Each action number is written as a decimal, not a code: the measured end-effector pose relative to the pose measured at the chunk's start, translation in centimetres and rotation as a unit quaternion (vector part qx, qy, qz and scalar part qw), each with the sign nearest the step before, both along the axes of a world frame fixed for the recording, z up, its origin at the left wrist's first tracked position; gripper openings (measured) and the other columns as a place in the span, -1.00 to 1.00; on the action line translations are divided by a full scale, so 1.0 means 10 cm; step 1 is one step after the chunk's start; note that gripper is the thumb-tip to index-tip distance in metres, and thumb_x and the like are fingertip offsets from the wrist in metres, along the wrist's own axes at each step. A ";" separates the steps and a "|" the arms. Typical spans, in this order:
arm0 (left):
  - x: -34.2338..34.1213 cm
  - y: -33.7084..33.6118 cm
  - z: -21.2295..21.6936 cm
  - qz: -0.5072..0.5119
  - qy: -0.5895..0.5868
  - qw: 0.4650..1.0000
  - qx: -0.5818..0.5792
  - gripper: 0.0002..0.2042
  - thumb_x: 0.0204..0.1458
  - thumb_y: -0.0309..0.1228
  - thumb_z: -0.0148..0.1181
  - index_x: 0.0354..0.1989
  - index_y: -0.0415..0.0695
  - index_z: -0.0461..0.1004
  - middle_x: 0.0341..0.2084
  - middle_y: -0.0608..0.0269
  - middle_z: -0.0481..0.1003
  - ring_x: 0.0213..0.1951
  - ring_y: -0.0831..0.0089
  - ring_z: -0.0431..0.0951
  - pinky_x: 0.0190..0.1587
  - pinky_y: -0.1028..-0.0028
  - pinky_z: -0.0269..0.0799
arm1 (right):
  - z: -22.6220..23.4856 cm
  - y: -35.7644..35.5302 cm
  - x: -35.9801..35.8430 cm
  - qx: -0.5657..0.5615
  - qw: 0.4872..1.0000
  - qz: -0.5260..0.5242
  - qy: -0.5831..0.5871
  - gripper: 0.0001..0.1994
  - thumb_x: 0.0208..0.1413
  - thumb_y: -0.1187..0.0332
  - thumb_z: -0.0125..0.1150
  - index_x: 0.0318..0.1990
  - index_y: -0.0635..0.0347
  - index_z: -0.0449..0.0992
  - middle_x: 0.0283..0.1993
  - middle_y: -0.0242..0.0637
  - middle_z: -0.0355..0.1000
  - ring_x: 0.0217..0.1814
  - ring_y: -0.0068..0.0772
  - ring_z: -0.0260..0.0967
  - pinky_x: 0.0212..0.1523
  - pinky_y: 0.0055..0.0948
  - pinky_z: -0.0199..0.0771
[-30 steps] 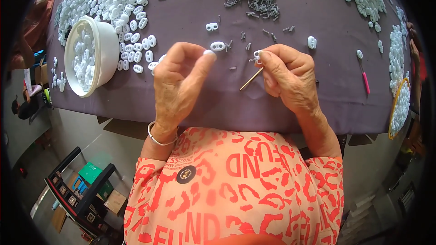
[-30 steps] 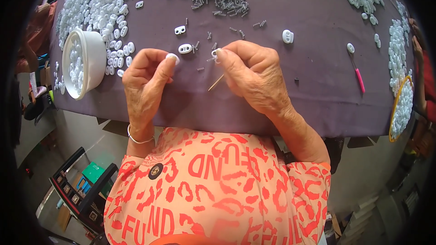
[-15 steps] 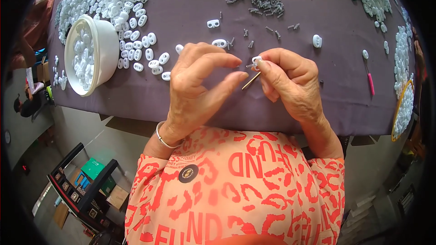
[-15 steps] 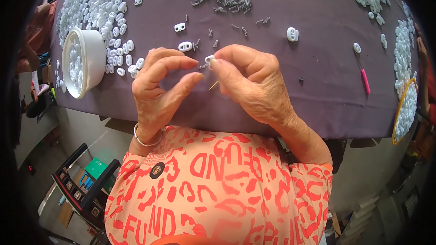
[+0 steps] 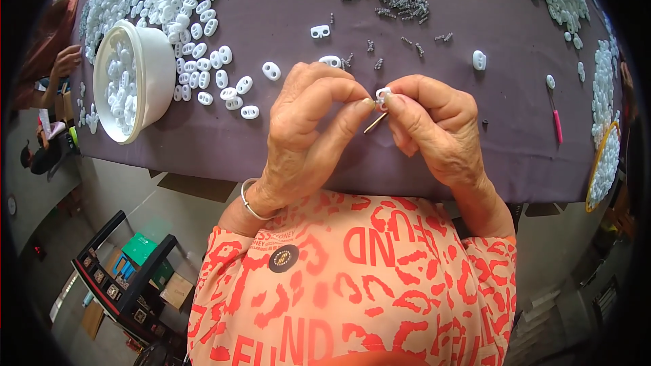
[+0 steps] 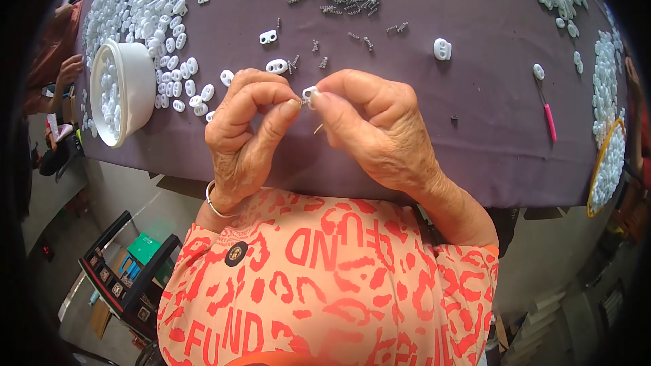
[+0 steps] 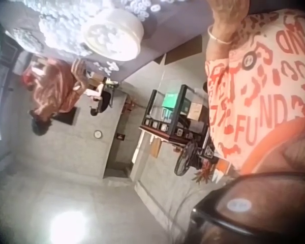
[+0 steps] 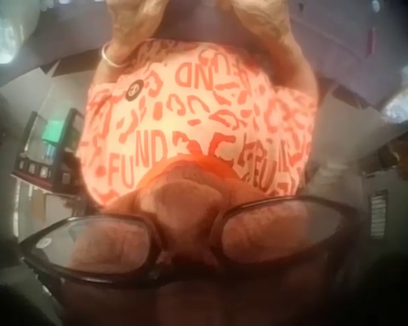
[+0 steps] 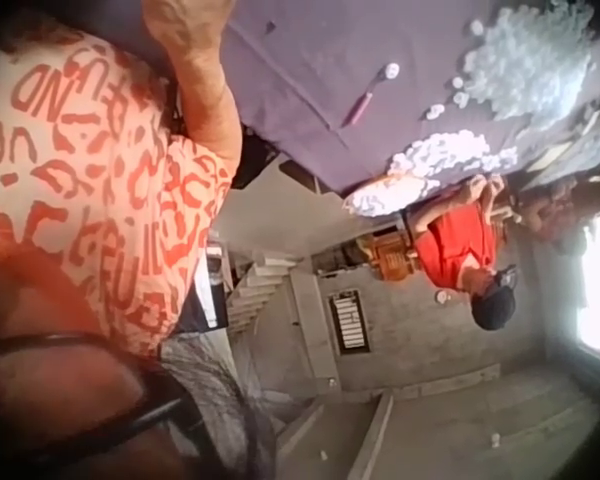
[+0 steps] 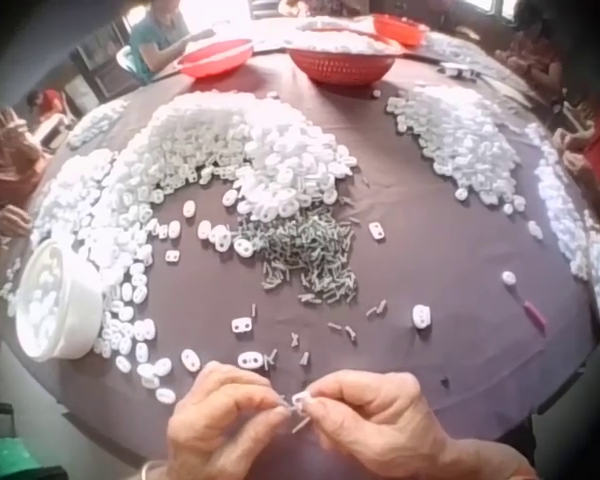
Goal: The person assembles plastic cord locks by inserting springs into the plastic components and pressing the pieces together by hand.
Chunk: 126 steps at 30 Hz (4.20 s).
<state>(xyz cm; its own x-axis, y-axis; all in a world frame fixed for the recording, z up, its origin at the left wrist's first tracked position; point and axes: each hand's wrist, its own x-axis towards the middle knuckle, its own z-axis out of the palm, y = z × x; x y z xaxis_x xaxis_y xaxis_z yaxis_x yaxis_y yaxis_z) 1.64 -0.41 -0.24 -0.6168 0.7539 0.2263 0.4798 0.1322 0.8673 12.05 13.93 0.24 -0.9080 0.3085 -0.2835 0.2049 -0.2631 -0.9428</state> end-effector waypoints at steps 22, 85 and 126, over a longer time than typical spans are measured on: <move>0.00 -0.01 -0.05 0.020 -0.011 1.000 -0.008 -0.90 -0.10 -0.61 0.25 -0.40 -0.28 0.47 -0.43 0.22 0.44 -0.36 0.49 0.40 -0.34 0.55 0.31 | 0.00 -0.02 -0.02 0.015 1.000 0.000 -0.023 -0.86 0.17 0.45 0.06 -0.25 0.37 0.47 -0.62 -0.51 0.29 -0.65 -0.79 0.12 -0.65 -0.73 0.11; -0.05 -0.02 -0.04 -0.007 -0.062 0.998 -0.010 -0.86 -0.23 -0.68 0.28 -0.44 -0.27 0.50 -0.42 0.23 0.44 -0.35 0.50 0.40 -0.32 0.58 0.31 | 0.01 0.04 -0.02 0.207 0.974 0.051 0.080 -0.93 0.10 0.57 0.06 -0.33 0.36 0.47 -0.60 -0.52 0.28 -0.60 -0.79 0.11 -0.61 -0.71 0.09; -0.08 0.00 -0.24 -0.010 0.046 0.996 0.081 -0.84 -0.28 -0.51 0.37 -0.47 -0.11 0.53 -0.40 0.32 0.45 -0.26 0.34 0.38 -0.20 0.40 0.31 | 0.02 0.03 0.06 0.008 0.998 0.023 -0.062 -0.89 0.15 0.46 0.09 -0.32 0.33 0.47 -0.65 -0.60 0.20 -0.69 -0.84 -0.05 -0.70 -0.72 -0.11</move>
